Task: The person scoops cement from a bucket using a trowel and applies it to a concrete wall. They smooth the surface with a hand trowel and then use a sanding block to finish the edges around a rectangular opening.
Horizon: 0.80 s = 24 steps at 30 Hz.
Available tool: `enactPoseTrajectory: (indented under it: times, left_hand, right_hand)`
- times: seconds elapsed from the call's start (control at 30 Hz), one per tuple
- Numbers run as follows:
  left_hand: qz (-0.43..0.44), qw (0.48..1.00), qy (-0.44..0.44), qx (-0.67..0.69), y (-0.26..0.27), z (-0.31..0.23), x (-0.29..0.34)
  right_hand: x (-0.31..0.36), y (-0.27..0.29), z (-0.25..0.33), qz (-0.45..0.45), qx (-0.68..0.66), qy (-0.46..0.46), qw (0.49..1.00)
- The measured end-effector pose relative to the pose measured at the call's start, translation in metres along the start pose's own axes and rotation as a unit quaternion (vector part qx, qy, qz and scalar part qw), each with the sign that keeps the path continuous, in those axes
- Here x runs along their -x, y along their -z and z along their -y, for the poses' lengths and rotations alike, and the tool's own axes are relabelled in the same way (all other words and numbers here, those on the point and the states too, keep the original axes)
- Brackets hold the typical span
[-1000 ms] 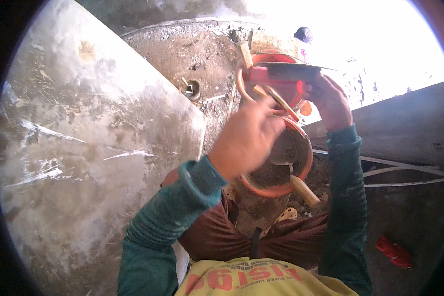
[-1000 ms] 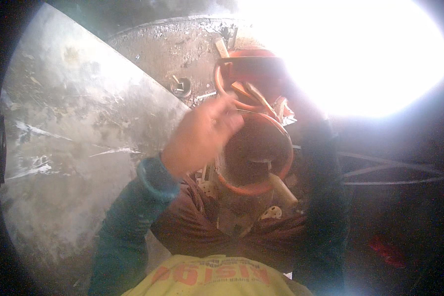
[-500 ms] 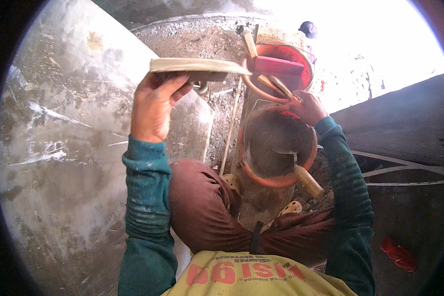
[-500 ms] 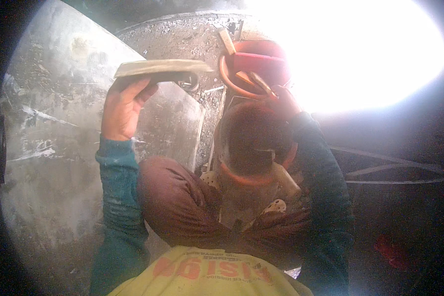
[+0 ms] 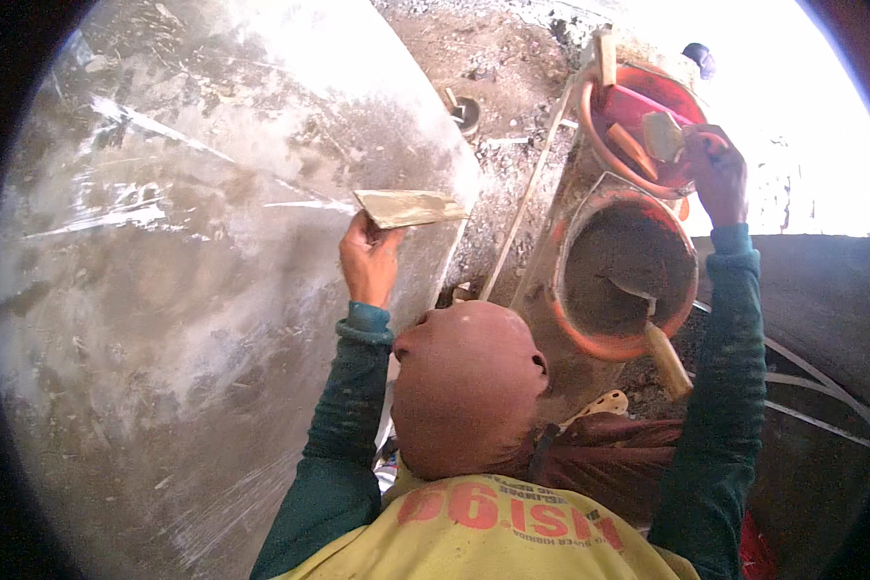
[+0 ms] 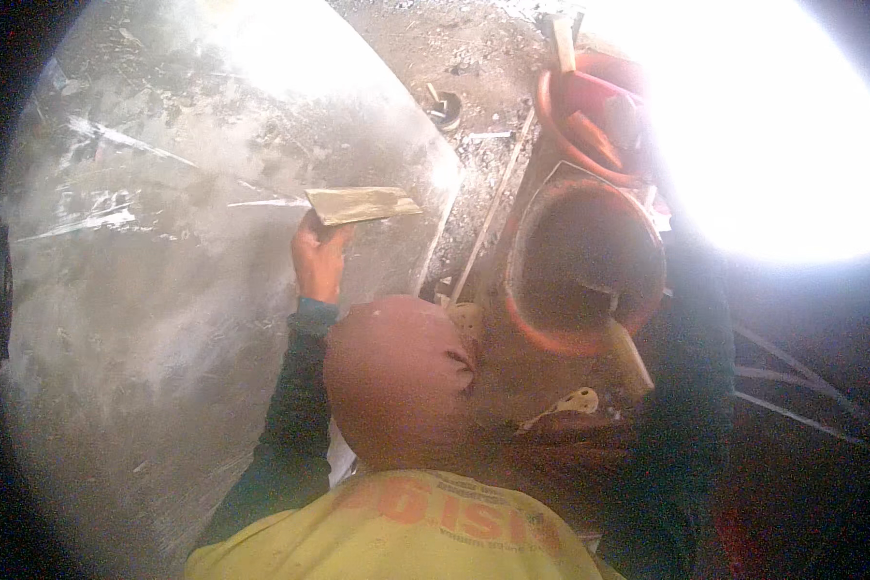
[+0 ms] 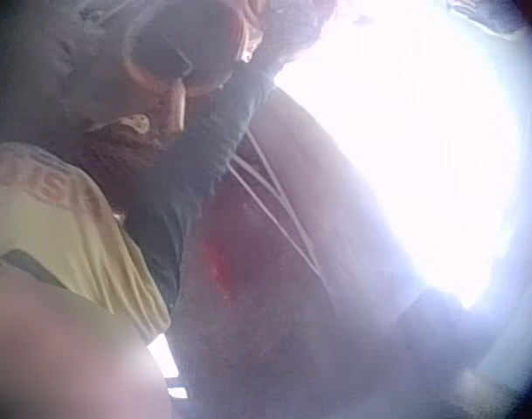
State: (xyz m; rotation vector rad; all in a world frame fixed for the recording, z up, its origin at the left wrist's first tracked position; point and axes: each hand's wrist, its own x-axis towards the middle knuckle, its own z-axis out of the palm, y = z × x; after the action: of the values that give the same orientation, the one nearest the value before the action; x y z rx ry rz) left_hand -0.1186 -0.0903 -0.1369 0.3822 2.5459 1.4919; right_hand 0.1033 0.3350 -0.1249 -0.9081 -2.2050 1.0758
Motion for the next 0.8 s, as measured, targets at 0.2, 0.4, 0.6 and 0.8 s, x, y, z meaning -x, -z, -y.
enactPoseTrajectory:
  times: [0.2,0.4,0.6,0.8]
  left_hand:
    - [-0.013,0.997,-0.039,-0.060,-0.004,0.022,0.008]
    - [-0.045,0.988,-0.086,-0.124,0.006,0.032,0.016]
    - [-0.108,0.977,-0.063,-0.170,0.028,0.040,0.027]
    - [-0.101,0.982,-0.033,-0.155,0.052,0.054,0.031]
  right_hand:
    - [0.053,-0.019,0.110,0.018,-0.247,-0.023,0.969]
    - [0.101,-0.134,0.156,0.199,-0.319,-0.015,0.926]
    - [0.128,-0.224,0.146,0.266,-0.221,0.100,0.933]
    - [0.143,-0.247,0.127,0.255,-0.150,-0.068,0.953]
